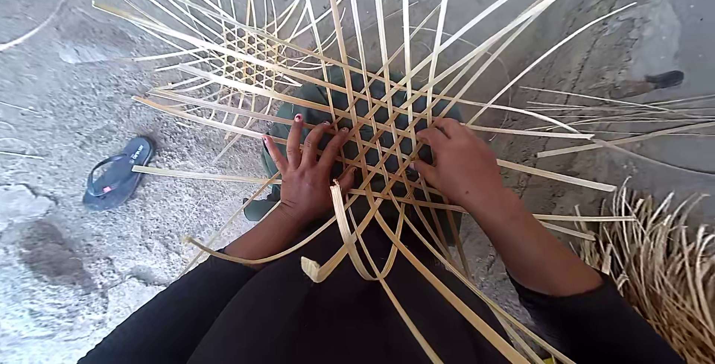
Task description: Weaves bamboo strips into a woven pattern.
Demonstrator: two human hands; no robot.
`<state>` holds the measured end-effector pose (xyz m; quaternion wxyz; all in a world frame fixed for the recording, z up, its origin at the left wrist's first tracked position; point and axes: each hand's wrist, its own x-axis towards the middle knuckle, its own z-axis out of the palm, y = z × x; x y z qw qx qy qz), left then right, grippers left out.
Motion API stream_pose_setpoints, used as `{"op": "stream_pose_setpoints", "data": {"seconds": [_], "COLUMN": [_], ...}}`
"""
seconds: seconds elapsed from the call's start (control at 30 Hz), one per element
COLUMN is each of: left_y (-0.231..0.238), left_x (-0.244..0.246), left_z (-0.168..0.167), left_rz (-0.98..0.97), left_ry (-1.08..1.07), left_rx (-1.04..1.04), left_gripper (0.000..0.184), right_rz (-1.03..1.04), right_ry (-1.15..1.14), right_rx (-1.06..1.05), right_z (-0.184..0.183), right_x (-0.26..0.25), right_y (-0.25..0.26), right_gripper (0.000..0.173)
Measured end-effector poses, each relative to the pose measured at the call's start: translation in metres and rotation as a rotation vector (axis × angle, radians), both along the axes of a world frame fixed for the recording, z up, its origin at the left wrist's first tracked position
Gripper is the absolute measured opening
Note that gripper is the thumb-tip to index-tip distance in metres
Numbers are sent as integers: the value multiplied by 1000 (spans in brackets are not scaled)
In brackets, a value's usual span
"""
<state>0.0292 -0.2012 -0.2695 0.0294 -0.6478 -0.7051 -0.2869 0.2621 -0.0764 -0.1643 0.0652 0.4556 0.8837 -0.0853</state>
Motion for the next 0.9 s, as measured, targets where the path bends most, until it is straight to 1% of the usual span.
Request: {"op": "stream_pose_setpoints", "data": {"seconds": [0.07, 0.13, 0.17, 0.23, 0.33, 0.37, 0.47, 0.53, 0.67, 0.73, 0.8, 0.9], "left_y": [-1, -1, 0, 4, 18, 23, 33, 33, 33, 33, 33, 32], "left_x": [-2, -3, -3, -2, -1, -1, -2, -3, 0, -1, -2, -4], "left_z": [6, 12, 17, 27, 37, 36, 20, 14, 14, 14, 14, 14], "left_rz": [-19, -24, -27, -70, -271, -339, -432, -434, -411, -407, -407, -415], "left_ry": [-16, -6, -3, -9, -11, -3, 34, 32, 45, 46, 45, 32], "left_rx": [-32, -54, -60, -60, -58, -86, -179, -208, -226, -226, -217, -210], "left_gripper": [62, 63, 63, 64, 62, 62, 64, 64, 65, 65, 65, 65], "right_rz": [11, -36, -67, -122, -158, -170, -227, -258, -277, -263, -204, -140], "right_ry": [95, 189, 225, 258, 222, 220, 245, 280, 351, 362, 370, 359], "right_rx": [-79, -193, -208, -165, -66, -35, -22, -48, -76, -81, -96, -196], "right_z": [8, 17, 18, 14, -3, -9, -15, -15, -19, -20, -19, 0], "right_x": [11, 24, 29, 33, 23, 20, 16, 17, 20, 21, 27, 44], "right_y": [6, 10, 8, -2, -16, -19, -20, -18, -15, -14, -11, -5], "right_gripper": [49, 56, 57, 58, 75, 76, 75, 72, 69, 69, 68, 65]}}
